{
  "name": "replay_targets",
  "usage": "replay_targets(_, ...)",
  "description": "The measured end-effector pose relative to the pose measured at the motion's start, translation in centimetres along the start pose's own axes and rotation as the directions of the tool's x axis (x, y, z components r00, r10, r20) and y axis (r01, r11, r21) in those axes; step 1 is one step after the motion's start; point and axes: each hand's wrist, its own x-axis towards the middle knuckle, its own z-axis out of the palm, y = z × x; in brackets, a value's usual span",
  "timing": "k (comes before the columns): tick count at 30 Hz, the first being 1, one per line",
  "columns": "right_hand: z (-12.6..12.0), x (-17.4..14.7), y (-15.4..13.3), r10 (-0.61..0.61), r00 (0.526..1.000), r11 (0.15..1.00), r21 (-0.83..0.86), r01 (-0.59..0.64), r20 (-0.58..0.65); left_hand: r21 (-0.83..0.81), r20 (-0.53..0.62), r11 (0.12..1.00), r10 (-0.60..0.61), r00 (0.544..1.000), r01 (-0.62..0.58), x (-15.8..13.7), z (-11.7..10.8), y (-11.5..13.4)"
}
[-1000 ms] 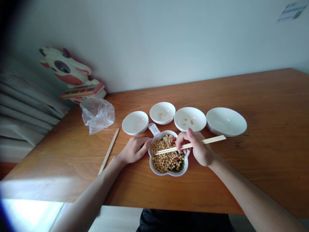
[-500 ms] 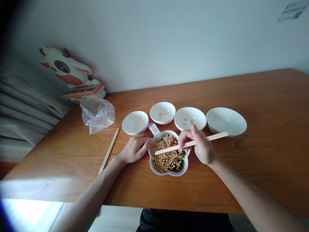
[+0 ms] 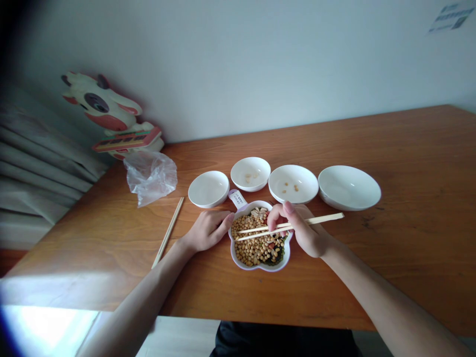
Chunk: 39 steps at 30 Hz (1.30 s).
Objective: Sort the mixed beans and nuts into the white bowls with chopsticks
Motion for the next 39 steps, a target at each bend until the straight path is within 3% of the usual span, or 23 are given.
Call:
replay_targets(11, 0.5, 0.2, -0.4, 0.023, 0.997, 1.000, 0.019, -0.022, -0.074, 0.012, 0.002, 1.000, 0.004, 1.000, -0.004, 0.0, 0.0, -0.1)
replay_targets(31, 0.3, 0.9, -0.9, 0.068, 0.985, 0.967, 0.254, -0.026, -0.159, -0.006, -0.004, 1.000, 0.011, 1.000, -0.011, 0.0, 0.0, 0.0)
replay_targets(39, -0.9, 1.0, -1.3, 0.036, 0.962, 0.959, 0.280, 0.042, -0.269, -0.016, 0.008, 1.000, 0.010, 1.000, -0.010, 0.0, -0.1, 0.1)
